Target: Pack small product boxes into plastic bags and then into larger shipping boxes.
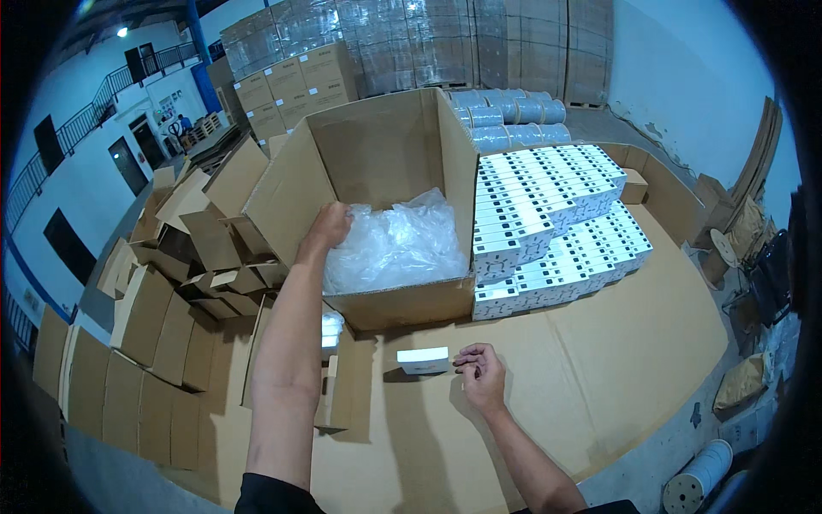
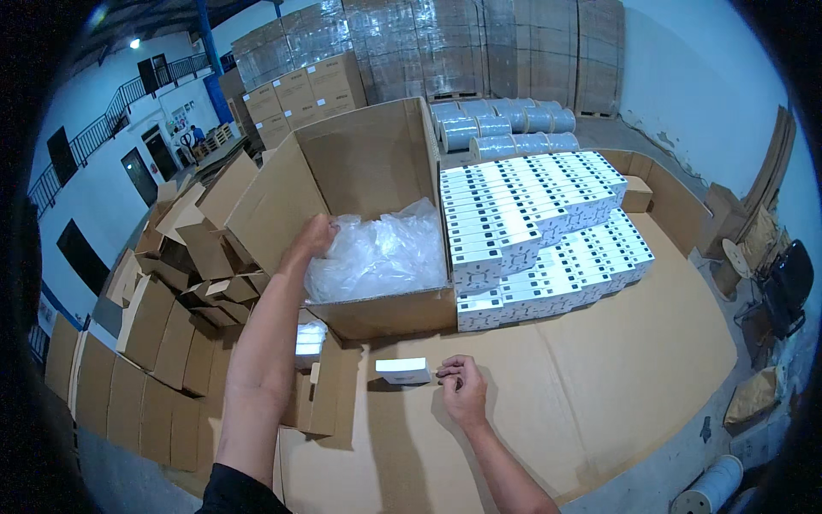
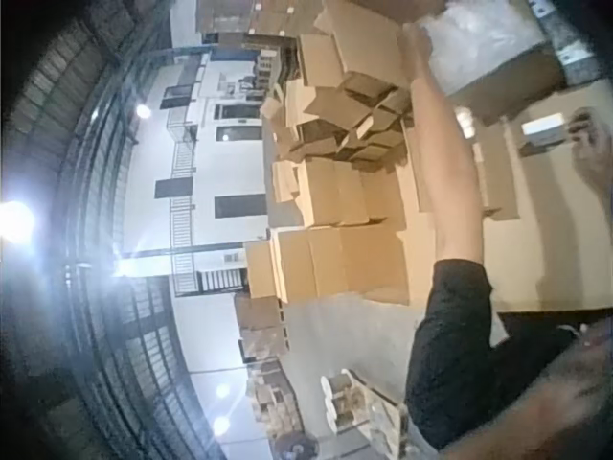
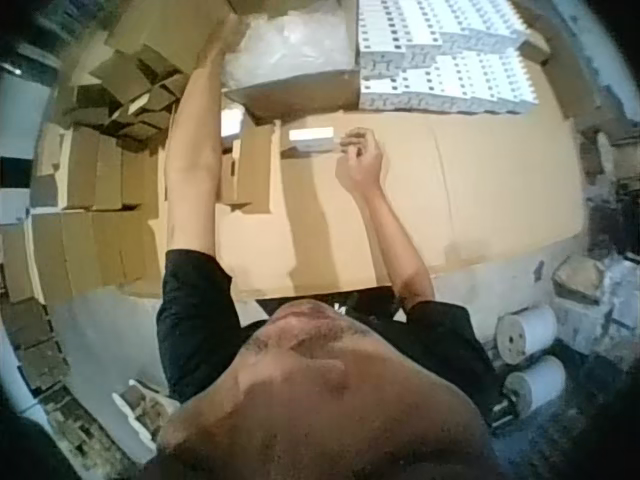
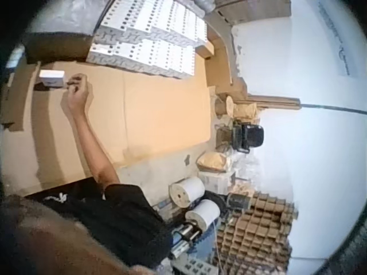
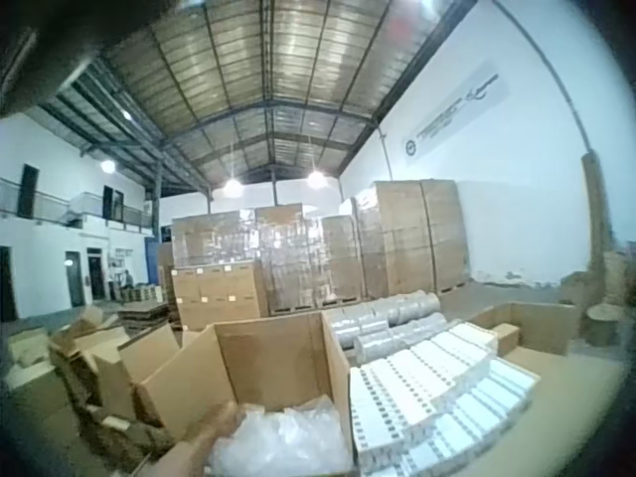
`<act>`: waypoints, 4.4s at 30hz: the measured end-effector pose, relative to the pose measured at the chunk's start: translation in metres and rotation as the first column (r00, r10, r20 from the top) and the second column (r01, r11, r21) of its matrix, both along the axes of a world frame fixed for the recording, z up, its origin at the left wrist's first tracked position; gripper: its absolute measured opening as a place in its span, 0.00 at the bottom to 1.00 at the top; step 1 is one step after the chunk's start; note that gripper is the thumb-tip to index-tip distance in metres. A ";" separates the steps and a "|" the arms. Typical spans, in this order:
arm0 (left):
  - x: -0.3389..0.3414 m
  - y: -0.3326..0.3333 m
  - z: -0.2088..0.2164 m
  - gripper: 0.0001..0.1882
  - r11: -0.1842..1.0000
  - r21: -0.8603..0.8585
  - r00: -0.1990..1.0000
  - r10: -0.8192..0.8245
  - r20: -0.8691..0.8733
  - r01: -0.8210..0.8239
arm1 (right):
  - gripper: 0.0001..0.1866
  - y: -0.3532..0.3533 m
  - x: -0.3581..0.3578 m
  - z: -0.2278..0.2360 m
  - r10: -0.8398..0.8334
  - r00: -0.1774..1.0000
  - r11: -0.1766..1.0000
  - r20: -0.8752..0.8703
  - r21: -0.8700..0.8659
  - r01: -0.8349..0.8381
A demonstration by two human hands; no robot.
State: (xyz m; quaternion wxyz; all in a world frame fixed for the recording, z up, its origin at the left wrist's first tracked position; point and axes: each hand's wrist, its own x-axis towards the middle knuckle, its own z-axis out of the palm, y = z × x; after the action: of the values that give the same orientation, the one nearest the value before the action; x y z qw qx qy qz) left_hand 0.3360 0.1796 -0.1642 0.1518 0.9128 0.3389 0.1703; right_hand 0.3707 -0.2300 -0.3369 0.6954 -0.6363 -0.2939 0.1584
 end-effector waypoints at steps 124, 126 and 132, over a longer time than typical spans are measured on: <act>-0.163 -0.349 -0.172 0.21 0.472 -0.763 0.588 0.490 0.643 0.441 | 0.11 -0.038 -0.055 0.012 0.229 0.871 0.933 -0.435 0.353 -0.069; -0.164 -0.348 -0.174 0.20 0.513 -0.743 0.586 0.468 0.662 0.430 | 0.11 -0.038 -0.061 0.013 0.195 0.866 0.944 -0.461 0.327 -0.039; -0.164 -0.337 -0.185 0.17 0.453 -0.765 0.562 0.519 0.644 0.458 | 0.09 -0.042 -0.077 0.009 0.044 0.987 0.990 0.153 -0.141 -0.022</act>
State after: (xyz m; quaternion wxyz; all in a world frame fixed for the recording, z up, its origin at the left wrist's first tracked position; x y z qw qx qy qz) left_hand 0.1721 -0.1577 -0.3493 0.7397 0.4846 0.2791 0.3742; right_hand 0.2936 -0.2716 -0.3276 0.6216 -0.6886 -0.3462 0.1398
